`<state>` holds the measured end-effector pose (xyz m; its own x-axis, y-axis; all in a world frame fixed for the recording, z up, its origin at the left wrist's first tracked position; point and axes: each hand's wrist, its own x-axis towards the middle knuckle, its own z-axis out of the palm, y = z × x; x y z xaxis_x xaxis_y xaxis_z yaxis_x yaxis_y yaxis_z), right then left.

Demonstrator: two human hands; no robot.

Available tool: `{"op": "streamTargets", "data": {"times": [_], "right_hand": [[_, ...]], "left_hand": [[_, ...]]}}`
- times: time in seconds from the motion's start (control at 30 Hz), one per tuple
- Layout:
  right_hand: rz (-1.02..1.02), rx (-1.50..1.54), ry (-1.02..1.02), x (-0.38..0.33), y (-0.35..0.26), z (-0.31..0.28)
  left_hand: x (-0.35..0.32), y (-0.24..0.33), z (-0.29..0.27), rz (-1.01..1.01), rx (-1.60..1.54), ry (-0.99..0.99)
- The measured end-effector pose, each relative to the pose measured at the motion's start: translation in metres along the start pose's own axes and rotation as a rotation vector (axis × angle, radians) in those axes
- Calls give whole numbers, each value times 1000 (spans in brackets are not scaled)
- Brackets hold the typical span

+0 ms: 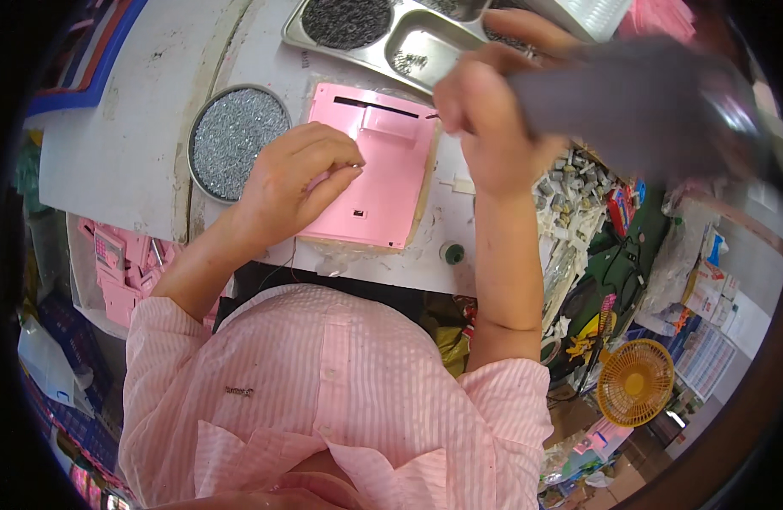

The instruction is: Assembling the internal components and casing of pink toy calculators.

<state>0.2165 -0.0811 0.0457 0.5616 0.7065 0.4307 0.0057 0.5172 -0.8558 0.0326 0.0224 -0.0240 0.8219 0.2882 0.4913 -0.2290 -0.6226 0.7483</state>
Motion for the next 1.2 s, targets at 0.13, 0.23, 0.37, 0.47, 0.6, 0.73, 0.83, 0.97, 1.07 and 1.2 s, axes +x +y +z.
{"op": "streamTargets", "data": {"times": [0.13,0.23,0.37,0.47,0.6,0.73,0.83,0.97,1.07,1.2], "right_hand": [[-16,103,-340,-13,-28,23],[6,135,-236,-25,-23,39],[32,147,-205,-28,-19,51],[52,146,-182,-26,-17,60],[39,179,-240,-19,-5,68],[-17,133,-224,-13,14,63],[-13,142,-209,-7,23,64],[-24,123,-195,-7,24,65],[-11,127,-191,-7,24,65],[-16,142,-208,-6,26,65]], "left_hand": [[1,6,0,2,-51,80],[-3,9,-3,-15,-61,75],[-9,5,-8,5,-39,89],[-11,1,-13,36,-16,152],[-21,-1,-18,2,38,208],[-27,-13,-64,-194,432,106],[-41,-20,-85,-322,669,-93],[-43,-28,-84,-244,629,20],[-41,-43,-81,-260,713,32],[-40,-53,-81,-267,824,-41]]}}
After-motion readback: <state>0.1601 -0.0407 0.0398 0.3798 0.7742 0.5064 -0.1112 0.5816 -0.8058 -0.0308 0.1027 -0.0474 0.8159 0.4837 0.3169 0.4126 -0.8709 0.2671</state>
